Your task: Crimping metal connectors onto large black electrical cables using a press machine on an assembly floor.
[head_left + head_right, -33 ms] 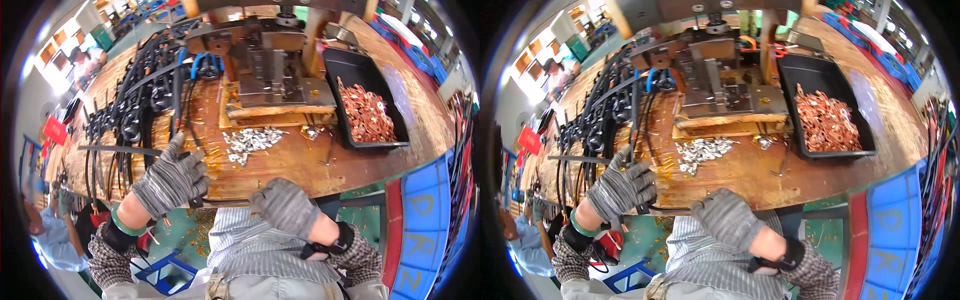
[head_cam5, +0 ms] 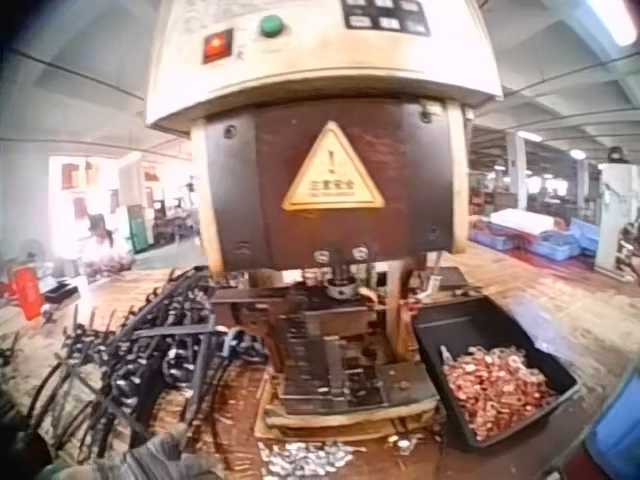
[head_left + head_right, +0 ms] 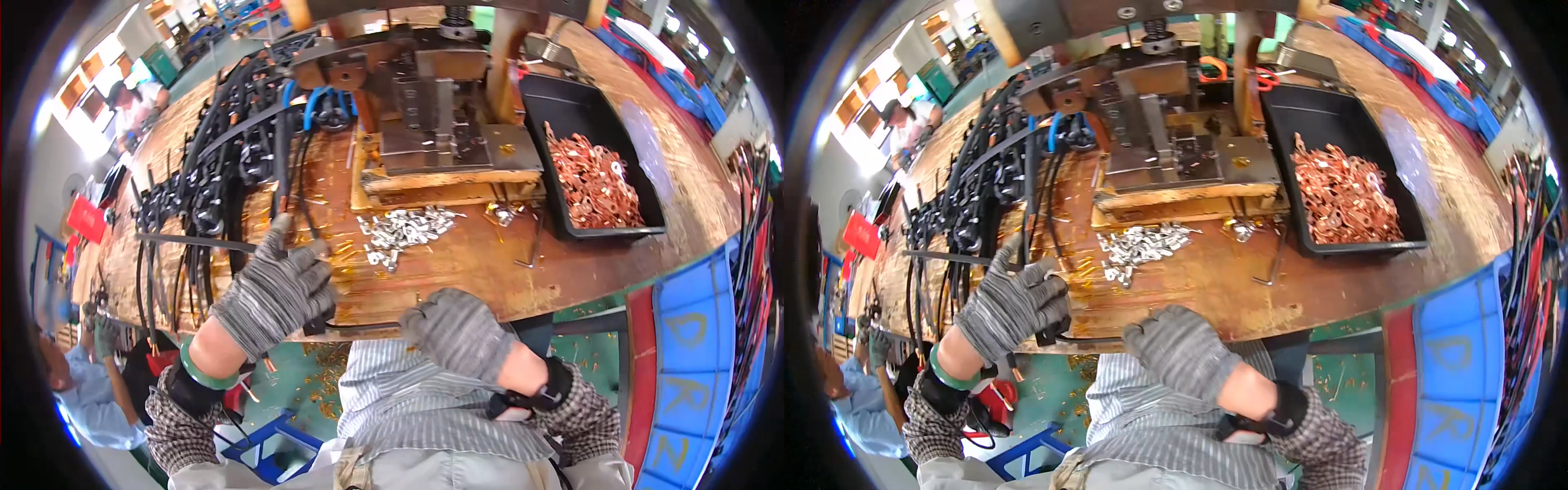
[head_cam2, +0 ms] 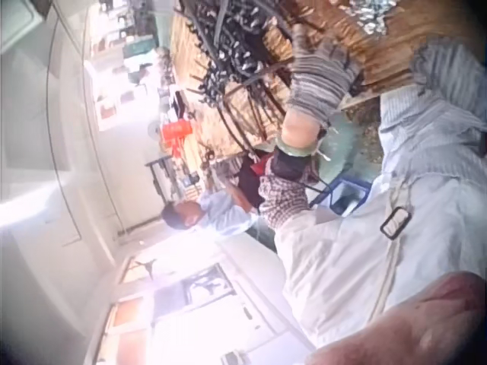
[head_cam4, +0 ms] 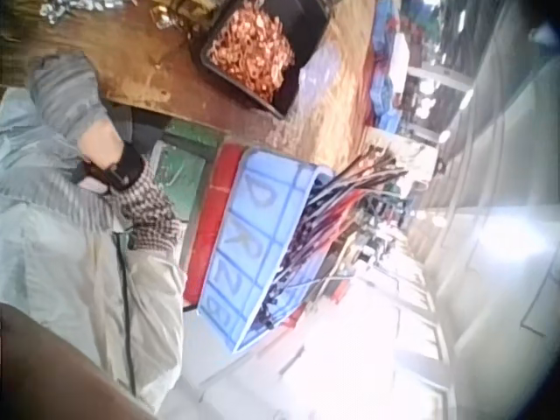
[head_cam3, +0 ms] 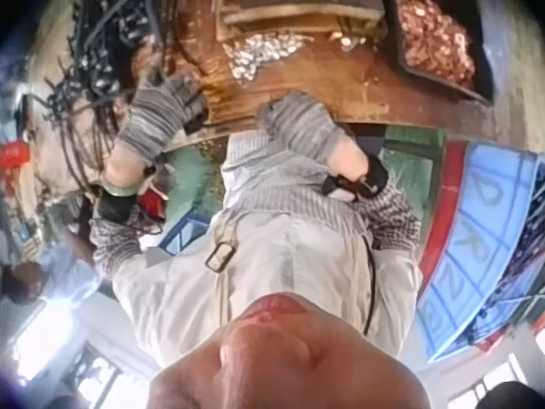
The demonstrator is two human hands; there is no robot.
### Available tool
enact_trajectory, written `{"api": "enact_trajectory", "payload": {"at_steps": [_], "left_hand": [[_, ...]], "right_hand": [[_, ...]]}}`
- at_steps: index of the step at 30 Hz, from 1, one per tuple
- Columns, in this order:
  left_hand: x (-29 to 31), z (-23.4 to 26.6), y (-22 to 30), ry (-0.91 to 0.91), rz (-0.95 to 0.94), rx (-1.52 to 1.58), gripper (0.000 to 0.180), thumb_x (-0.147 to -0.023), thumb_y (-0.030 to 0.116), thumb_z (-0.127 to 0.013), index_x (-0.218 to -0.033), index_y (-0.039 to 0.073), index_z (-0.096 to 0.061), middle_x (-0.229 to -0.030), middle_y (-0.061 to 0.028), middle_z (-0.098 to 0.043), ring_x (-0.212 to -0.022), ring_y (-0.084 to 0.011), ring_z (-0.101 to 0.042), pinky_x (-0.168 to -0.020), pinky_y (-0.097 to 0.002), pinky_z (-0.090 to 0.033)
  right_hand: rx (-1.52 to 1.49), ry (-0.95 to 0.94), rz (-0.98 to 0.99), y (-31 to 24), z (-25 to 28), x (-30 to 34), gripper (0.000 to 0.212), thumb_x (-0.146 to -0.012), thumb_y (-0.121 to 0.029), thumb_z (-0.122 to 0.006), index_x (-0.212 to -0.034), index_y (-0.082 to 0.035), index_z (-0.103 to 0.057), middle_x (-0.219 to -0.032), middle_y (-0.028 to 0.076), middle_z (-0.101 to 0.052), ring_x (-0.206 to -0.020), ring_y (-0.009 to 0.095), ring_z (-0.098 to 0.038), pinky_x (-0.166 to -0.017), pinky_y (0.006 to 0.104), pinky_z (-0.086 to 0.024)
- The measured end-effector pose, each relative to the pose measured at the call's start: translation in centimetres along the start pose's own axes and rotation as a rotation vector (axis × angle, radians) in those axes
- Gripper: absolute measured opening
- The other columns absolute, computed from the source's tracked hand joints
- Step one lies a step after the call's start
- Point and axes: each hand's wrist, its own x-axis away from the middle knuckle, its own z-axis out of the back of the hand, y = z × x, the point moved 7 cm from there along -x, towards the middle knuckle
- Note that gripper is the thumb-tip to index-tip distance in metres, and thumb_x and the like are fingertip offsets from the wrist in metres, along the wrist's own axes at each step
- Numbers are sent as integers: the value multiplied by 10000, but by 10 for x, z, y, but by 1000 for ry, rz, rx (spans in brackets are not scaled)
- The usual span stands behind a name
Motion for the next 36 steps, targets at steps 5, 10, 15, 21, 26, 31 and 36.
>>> {"api": "enact_trajectory", "payload": {"at_steps": [5,10,15,21,26,31,36], "left_hand": [[-35,66,9,-20,149,132,376,-685,188,-647,-1050,196,-558,-1146,-85,-542,-1146,-253,-463,-1005,-479,-294],[-58,46,37,386,243,945,455,-693,174,-704,-1095,58,-524,-1080,-159,-555,-955,-315,-576,-807,-367,-472],[-59,10,32,428,406,961,215,-785,146,-624,-962,29,-592,-803,-118,-627,-699,-278,-628,-631,-340,-493],[-66,6,40,254,271,804,169,-798,222,-598,-877,73,-618,-716,-90,-586,-613,-281,-572,-544,-369,-438],[-59,-2,45,234,185,937,160,-800,248,-574,-869,113,-625,-717,-51,-583,-618,-259,-566,-541,-362,-430],[-52,1,46,313,158,993,157,-802,228,-570,-887,111,-630,-760,-44,-601,-630,-248,-570,-544,-355,-431],[-58,7,42,326,211,843,193,-798,230,-581,-950,124,-632,-714,-52,-570,-615,-238,-566,-530,-358,-423]], "right_hand": [[-202,67,-135,19,-2,-17,217,-730,-208,-557,-894,-65,-562,-745,113,-612,-663,269,-600,-595,401,-470],[-229,159,-110,35,2,-10,253,-754,-239,-550,-939,-68,-575,-787,110,-615,-717,270,-597,-628,389,-480],[-103,259,-49,34,3,3,222,-773,-196,-503,-927,-50,-567,-787,102,-585,-751,256,-581,-643,362,-486],[110,269,145,27,5,8,152,-728,-183,-519,-792,-44,-519,-680,77,-531,-679,235,-563,-565,336,-468],[-100,154,147,25,-7,17,195,-814,-262,-508,-768,-73,-522,-633,76,-524,-560,240,-547,-469,348,-433],[-624,57,14,45,-14,27,301,-874,-339,-469,-871,-57,-573,-756,94,-594,-624,251,-593,-533,340,-479],[-467,96,-450,124,37,32,249,-866,-279,-544,-927,-41,-580,-793,101,-619,-724,248,-612,-641,323,-474]]}}
